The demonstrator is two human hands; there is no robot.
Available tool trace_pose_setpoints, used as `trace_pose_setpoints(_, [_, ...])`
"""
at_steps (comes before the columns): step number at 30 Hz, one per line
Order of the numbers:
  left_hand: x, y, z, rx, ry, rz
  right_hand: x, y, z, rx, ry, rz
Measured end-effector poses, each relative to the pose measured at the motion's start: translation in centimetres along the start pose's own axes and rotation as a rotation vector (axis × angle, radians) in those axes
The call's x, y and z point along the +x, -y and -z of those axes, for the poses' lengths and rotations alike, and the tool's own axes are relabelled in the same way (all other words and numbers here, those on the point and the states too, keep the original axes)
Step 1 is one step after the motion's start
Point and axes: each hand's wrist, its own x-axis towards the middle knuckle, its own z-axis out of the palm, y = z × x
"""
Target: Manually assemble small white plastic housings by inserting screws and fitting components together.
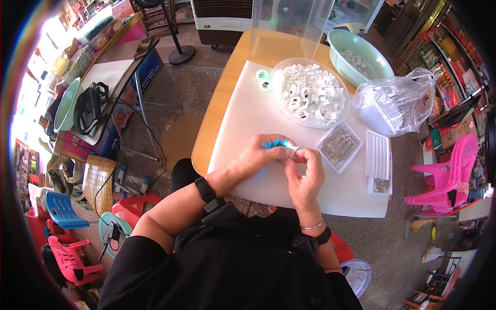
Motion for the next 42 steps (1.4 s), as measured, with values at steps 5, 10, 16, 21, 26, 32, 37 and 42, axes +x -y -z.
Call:
trace_pose_setpoints(5, [0.1,0.3,0.1,0.022,0.013,0.006,0.0,-0.1,0.1,-0.024,0.005,0.012])
trace_pose_setpoints(10, [0.0,0.0,-0.1,-0.030,0.029,-0.018,0.2,-0.1,0.0,0.007,0.002,-0.014])
trace_pose_setpoints(16, [0.4,0.8,0.2,-0.115,0.102,-0.074,-0.3,-0.4,0.3,-0.122,0.053,0.128])
trace_pose_setpoints(21, [0.1,0.4,0.0,-0.142,0.081,-0.055,0.3,0.1,0.1,-0.041,-0.018,0.063])
trace_pose_setpoints(26, [-0.2,-0.1,-0.1,-0.046,0.066,-0.077,0.2,-0.1,0.1,-0.053,-0.004,0.089])
trace_pose_setpoints(32, [0.0,0.2,0.0,-0.082,0.058,-0.042,0.2,0.0,0.0,-0.022,-0.015,0.085])
trace_pose_setpoints(37, [-0.2,0.0,0.0,-0.004,0.072,-0.020,0.2,0.0,0.1,0.016,-0.008,0.045])
trace_pose_setpoints(42, [-0.2,-0.2,0.2,0.083,0.110,-0.040,0.4,0.4,0.3,0.002,-0.012,0.049])
